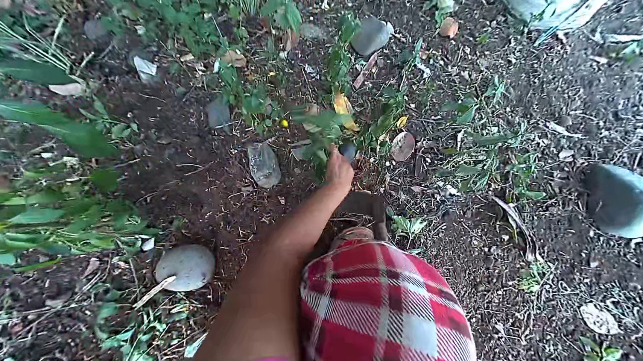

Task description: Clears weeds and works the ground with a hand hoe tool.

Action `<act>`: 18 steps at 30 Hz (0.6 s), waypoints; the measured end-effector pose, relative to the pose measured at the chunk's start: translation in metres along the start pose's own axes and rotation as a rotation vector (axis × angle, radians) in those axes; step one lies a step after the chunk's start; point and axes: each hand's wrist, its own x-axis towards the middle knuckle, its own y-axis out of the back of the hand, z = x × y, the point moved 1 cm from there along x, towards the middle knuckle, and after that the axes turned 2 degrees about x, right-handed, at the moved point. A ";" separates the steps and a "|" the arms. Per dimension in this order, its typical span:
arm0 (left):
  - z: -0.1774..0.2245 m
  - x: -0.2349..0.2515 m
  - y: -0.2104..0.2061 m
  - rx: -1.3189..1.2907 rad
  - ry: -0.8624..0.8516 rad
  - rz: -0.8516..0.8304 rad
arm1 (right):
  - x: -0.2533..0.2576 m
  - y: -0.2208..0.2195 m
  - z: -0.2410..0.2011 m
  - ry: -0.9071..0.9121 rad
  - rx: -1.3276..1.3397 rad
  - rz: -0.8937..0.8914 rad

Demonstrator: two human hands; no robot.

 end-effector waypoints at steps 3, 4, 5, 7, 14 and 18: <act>-0.014 -0.014 0.002 -0.198 0.189 0.005 | 0.143 -0.029 0.106 0.869 0.404 0.297; -0.015 -0.030 0.007 -0.251 0.209 0.052 | 0.136 -0.022 0.091 0.578 0.452 0.248; -0.015 -0.050 0.025 -0.283 0.222 -0.017 | 0.127 -0.016 0.070 0.342 0.502 0.258; -0.021 -0.064 0.055 -0.320 0.217 -0.365 | 0.120 -0.011 0.048 0.236 0.656 0.346; -0.018 -0.022 -0.021 -0.368 0.296 -0.117 | 0.189 -0.028 0.047 0.371 0.630 0.362; -0.011 -0.027 -0.030 -0.540 0.353 -0.064 | 0.167 -0.036 0.047 0.340 0.501 0.339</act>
